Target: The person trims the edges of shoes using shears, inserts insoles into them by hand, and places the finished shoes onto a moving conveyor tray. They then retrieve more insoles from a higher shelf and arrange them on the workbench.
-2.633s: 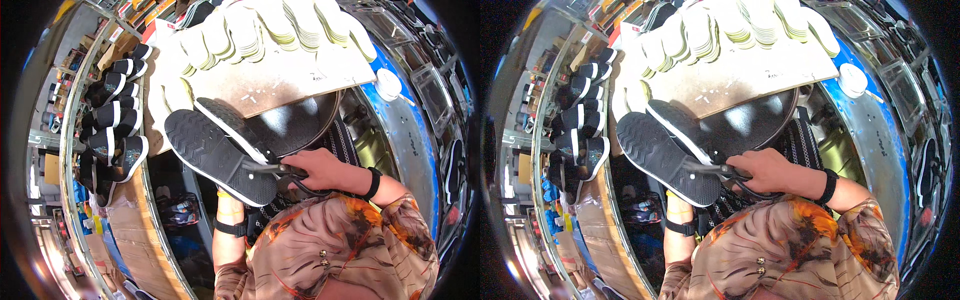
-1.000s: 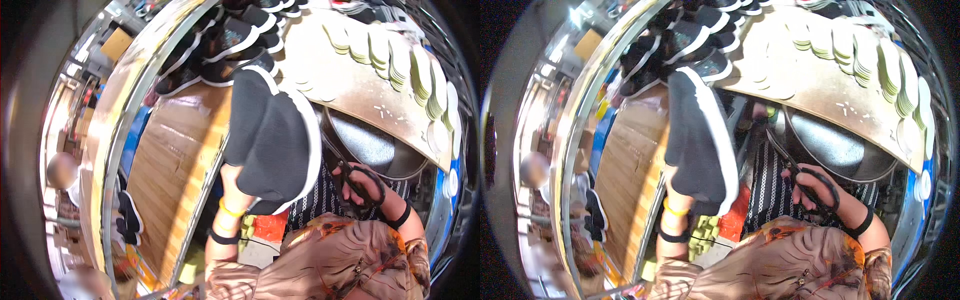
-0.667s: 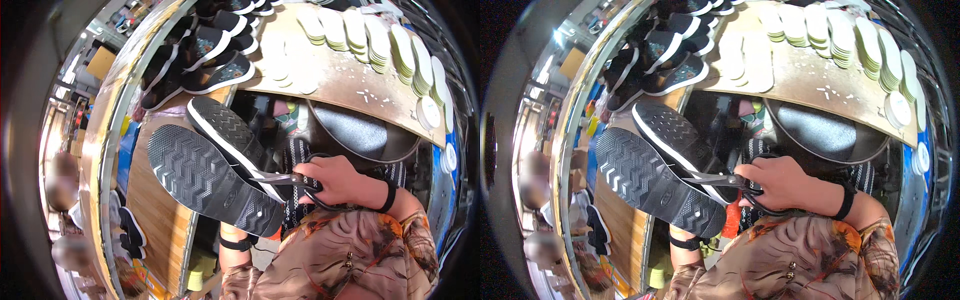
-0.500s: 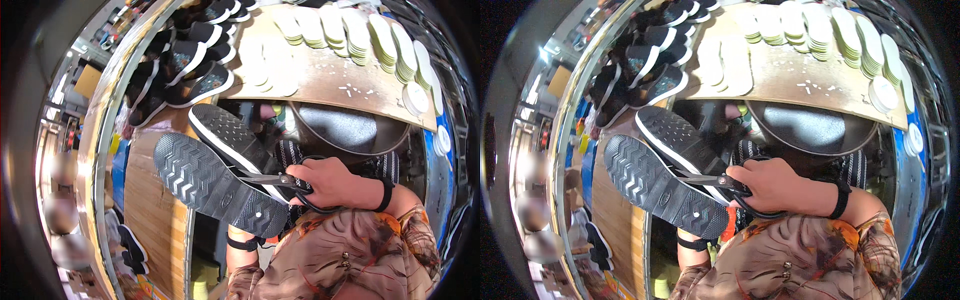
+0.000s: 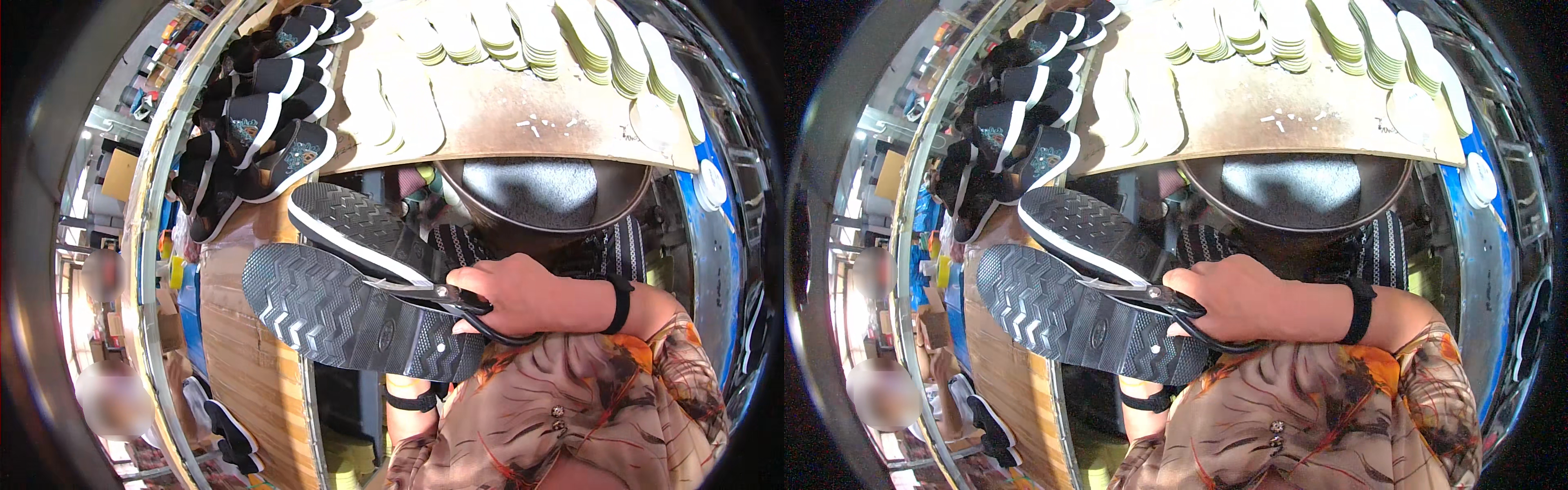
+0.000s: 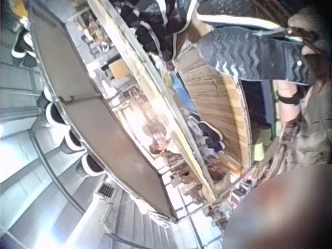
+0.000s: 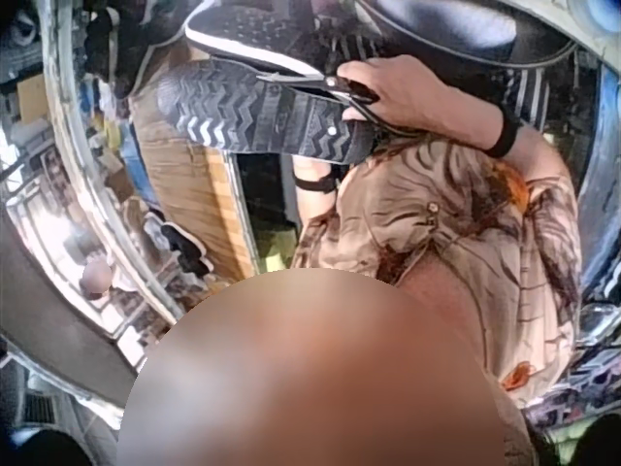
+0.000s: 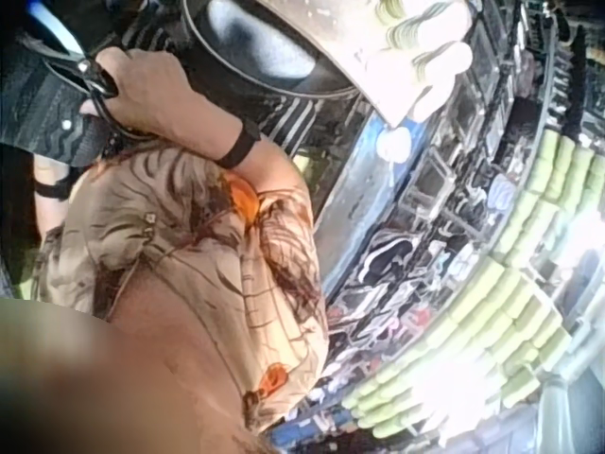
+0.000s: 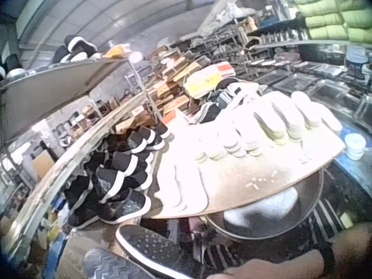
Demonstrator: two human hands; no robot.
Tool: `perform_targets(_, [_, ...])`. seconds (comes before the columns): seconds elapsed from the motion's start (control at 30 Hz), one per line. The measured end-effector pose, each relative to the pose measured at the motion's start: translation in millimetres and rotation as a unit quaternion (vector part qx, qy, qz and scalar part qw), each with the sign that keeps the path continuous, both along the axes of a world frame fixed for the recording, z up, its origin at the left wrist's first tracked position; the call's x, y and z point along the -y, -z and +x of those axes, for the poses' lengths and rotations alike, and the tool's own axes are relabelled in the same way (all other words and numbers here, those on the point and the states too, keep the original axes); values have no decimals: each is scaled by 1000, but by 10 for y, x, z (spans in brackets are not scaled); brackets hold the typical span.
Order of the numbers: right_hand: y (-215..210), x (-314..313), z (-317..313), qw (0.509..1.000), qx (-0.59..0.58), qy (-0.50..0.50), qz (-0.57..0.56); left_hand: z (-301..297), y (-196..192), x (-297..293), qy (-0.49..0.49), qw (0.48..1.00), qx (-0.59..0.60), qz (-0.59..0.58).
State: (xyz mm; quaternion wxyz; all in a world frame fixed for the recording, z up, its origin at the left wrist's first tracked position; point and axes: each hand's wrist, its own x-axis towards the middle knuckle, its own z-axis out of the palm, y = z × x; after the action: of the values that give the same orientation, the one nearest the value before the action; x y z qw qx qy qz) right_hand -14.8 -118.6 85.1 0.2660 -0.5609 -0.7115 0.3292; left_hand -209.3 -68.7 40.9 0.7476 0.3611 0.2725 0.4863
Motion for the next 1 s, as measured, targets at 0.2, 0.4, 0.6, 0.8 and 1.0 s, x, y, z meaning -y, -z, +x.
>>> perform_targets(0.2, [60, 2, -4, 1000, -16, 4, 18, 32, 13, -4, -3, 1000, -15, 8])
perform_targets(0.4, [59, -28, 20, 991, -100, 6, -88, 23, 27, -25, -20, 999, -29, 18])
perform_targets(0.6, [113, 16, 63, 979, -180, 17, -99, 25, 11, -40, -37, 998, -46, 31])
perform_targets(0.8, [12, 33, 250, 864, -371, 83, -331, -185, -289, -264, -133, 957, -214, 145])
perform_targets(1.0, [54, -91, 360, 905, -288, 88, -301, -1804, -894, -683, -176, 526, -699, 451])
